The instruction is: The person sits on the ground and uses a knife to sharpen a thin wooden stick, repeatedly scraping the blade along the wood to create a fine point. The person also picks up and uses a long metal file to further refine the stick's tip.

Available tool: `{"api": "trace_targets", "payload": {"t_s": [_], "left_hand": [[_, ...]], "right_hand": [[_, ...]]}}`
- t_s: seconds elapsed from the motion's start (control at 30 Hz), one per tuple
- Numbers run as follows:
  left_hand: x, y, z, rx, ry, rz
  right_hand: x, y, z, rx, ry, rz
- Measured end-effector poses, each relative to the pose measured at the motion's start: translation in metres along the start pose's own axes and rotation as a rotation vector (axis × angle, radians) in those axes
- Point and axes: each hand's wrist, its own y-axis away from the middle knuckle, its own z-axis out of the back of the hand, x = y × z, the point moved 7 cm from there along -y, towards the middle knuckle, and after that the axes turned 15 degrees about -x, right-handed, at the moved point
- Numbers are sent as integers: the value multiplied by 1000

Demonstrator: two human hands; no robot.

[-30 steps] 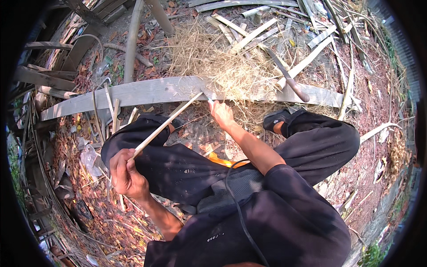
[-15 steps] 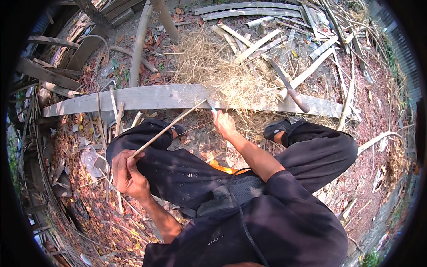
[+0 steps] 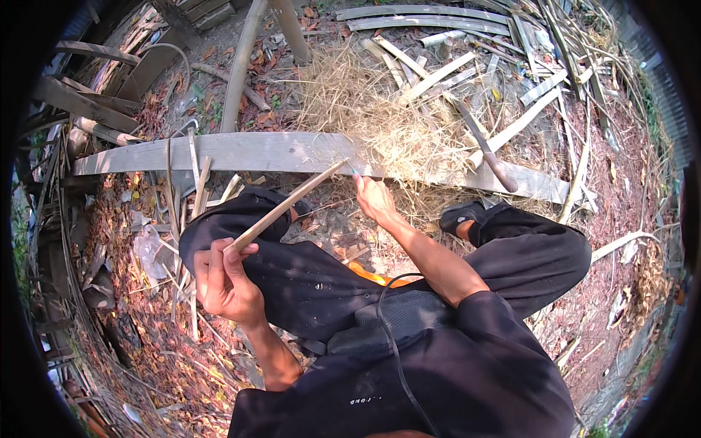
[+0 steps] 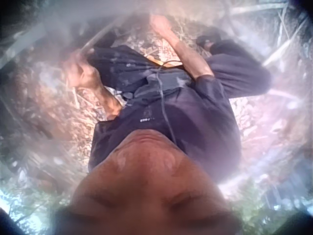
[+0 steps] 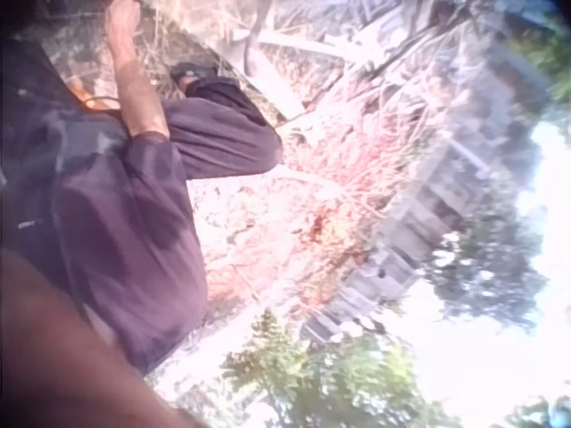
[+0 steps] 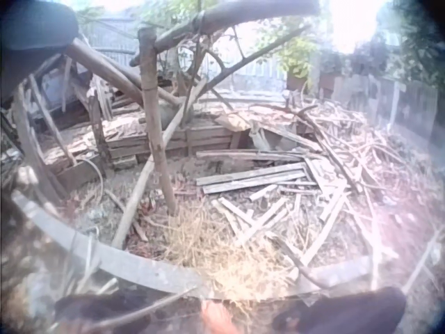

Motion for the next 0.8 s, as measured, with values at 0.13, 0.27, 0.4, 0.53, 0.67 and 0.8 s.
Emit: {"api": "trace_targets", "payload": {"t_s": [0.13, 0.27, 0.4, 0.53, 0.67, 0.8], "left_hand": [[-5, -5, -6, -72, -10, 33], [-13, -8, -16, 14, -50, -19], [-2, -12, -13, -55, -68, -7], [0, -11, -13, -60, -72, 38], [4, -11, -6, -97, -54, 50], [11, -9, 4, -178, -124, 118]], "right_hand": [[47, 8, 8, 71, -123, 60], [-55, -1, -18, 154, 411, 152], [-23, -8, -19, -104, 121, 332], [-43, 0, -38, -43, 158, 72], [-42, 2, -30, -24, 194, 62], [21, 12, -15, 74, -100, 25]]}}
